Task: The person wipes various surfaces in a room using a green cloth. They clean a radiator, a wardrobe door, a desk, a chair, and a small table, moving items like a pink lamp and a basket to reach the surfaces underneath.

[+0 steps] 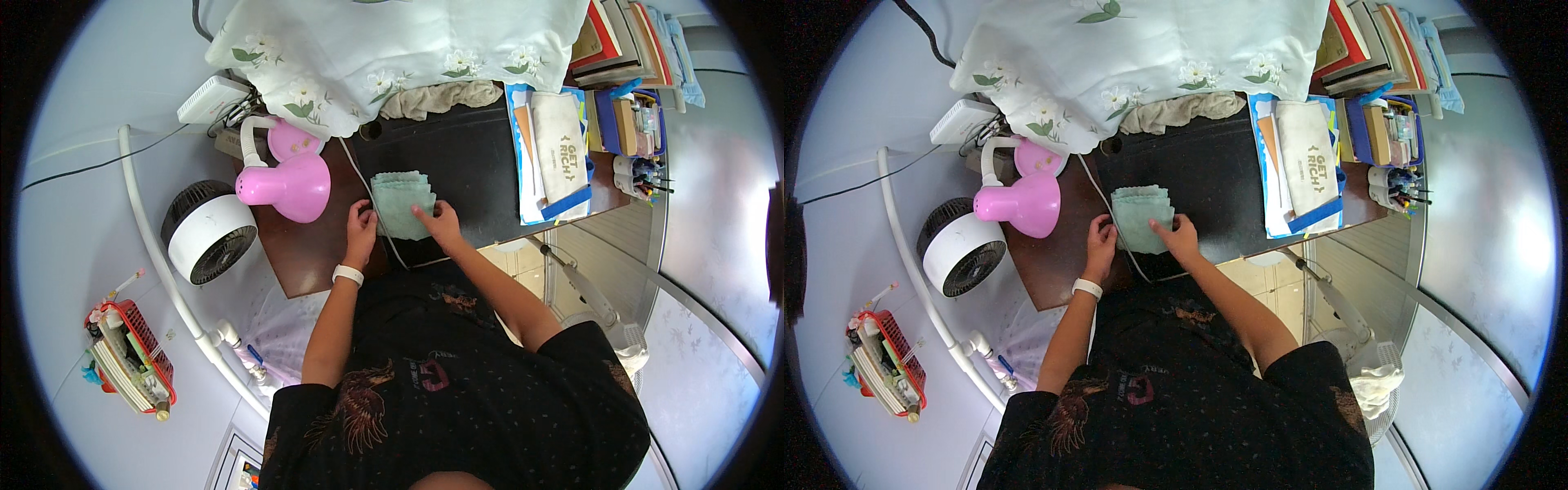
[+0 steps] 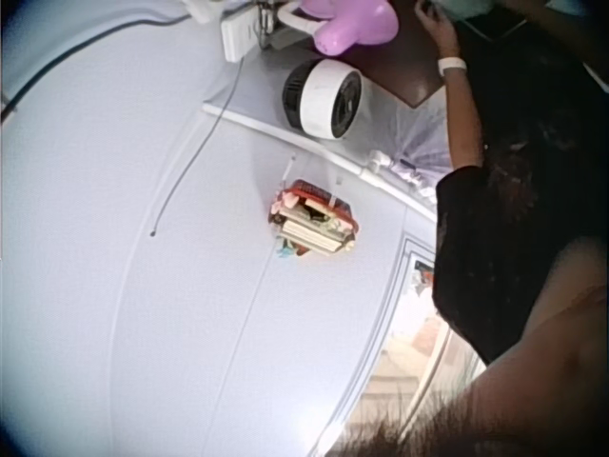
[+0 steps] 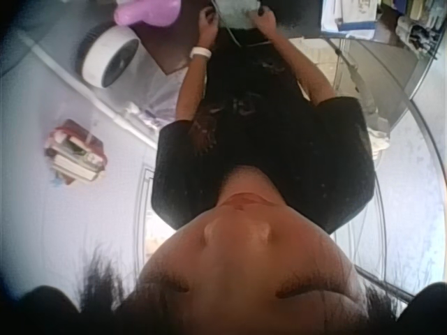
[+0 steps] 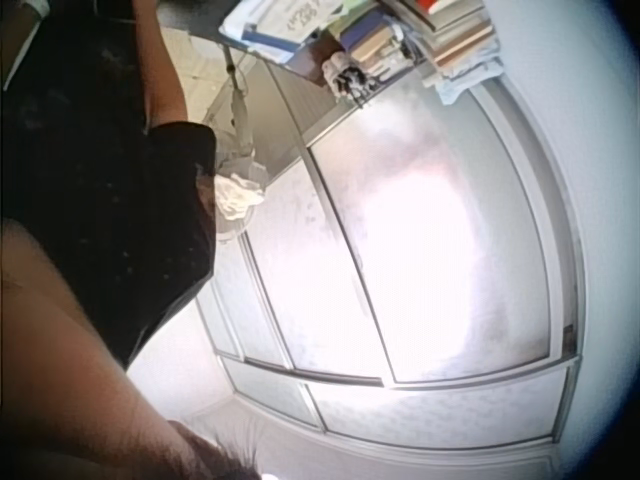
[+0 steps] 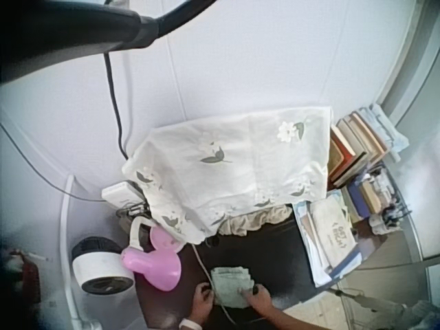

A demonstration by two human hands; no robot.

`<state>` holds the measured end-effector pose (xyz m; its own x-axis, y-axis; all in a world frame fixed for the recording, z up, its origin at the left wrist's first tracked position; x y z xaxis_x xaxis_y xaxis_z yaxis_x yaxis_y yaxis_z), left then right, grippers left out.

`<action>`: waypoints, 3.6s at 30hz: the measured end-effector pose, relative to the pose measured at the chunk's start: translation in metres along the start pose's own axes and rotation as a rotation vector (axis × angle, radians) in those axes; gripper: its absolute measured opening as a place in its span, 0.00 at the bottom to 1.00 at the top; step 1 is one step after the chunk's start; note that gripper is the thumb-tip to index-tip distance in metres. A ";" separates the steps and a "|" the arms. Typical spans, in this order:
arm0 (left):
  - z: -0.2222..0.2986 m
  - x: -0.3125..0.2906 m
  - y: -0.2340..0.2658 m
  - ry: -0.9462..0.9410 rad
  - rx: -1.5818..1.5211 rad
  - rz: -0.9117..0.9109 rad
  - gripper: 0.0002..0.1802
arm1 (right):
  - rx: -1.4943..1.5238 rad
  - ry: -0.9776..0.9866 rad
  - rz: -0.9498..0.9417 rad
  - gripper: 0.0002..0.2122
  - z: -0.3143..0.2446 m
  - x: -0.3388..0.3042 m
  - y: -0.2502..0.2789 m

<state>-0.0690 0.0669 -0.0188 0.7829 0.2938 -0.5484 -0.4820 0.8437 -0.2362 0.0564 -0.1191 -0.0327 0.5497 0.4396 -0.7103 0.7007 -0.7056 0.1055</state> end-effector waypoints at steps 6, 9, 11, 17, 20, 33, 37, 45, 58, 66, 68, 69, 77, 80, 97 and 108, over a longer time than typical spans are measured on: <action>-0.042 0.000 0.004 0.127 -0.136 -0.043 0.12 | -0.035 0.271 -0.265 0.24 -0.032 -0.019 -0.013; -0.014 -0.003 -0.010 0.091 0.073 -0.133 0.10 | -0.265 0.362 -0.219 0.21 -0.049 -0.035 -0.006; 0.002 -0.006 -0.020 0.026 0.223 -0.141 0.09 | -0.467 0.304 -0.156 0.20 -0.057 -0.042 -0.001; 0.000 -0.008 -0.029 -0.030 0.292 -0.055 0.17 | -0.537 0.079 0.117 0.22 -0.022 -0.033 0.026; -0.002 -0.010 -0.037 -0.006 0.230 -0.116 0.26 | -0.347 0.133 0.045 0.19 0.000 -0.045 0.023; 0.078 -0.028 -0.124 -0.169 0.528 -0.471 0.25 | 0.255 0.218 0.012 0.20 -0.070 -0.071 0.081; 0.075 -0.023 -0.141 0.192 -0.177 -0.420 0.29 | 0.874 0.057 -0.293 0.30 -0.083 -0.081 0.080; 0.125 -0.056 -0.106 0.229 0.132 -0.073 0.42 | 0.125 0.447 -0.300 0.31 -0.158 -0.136 0.081; 0.200 -0.096 -0.107 -0.297 0.093 -0.291 0.26 | 0.091 0.564 -0.424 0.15 -0.196 -0.154 0.068; 0.231 -0.119 -0.109 -0.385 0.219 -0.350 0.28 | 0.018 0.603 -0.460 0.15 -0.220 -0.167 0.047; 0.225 -0.116 -0.102 -0.285 0.211 -0.377 0.26 | -0.023 0.625 -0.434 0.16 -0.219 -0.169 0.045; 0.227 -0.119 -0.101 -0.302 0.221 -0.364 0.26 | -0.017 0.650 -0.421 0.16 -0.220 -0.174 0.043; 0.240 -0.132 -0.091 -0.440 0.010 -0.361 0.32 | 0.110 0.771 -0.560 0.23 -0.249 -0.214 0.018; 0.254 -0.154 -0.073 -0.534 -0.126 -0.314 0.37 | 0.236 0.741 -0.737 0.24 -0.268 -0.243 0.002; 0.292 -0.190 -0.034 -0.500 0.106 -0.180 0.43 | 0.705 0.612 -0.748 0.32 -0.271 -0.211 -0.048; 0.258 -0.197 -0.037 -0.395 0.106 -0.162 0.46 | 0.124 0.579 -0.506 0.10 -0.252 -0.206 -0.021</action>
<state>-0.1035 0.0936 0.3054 0.9454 0.2855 -0.1569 -0.3135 0.9285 -0.1992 0.0430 -0.0541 0.2868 0.3505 0.9209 -0.1707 0.8925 -0.3836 -0.2371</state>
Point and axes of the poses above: each hand's wrist, its own x-axis towards the middle knuckle, its own y-axis out of the back of the hand, z = x × y, the point moved 10 cm from there along x, towards the middle knuckle, and after that the axes turned 13 degrees about -z, right-handed, at the moved point
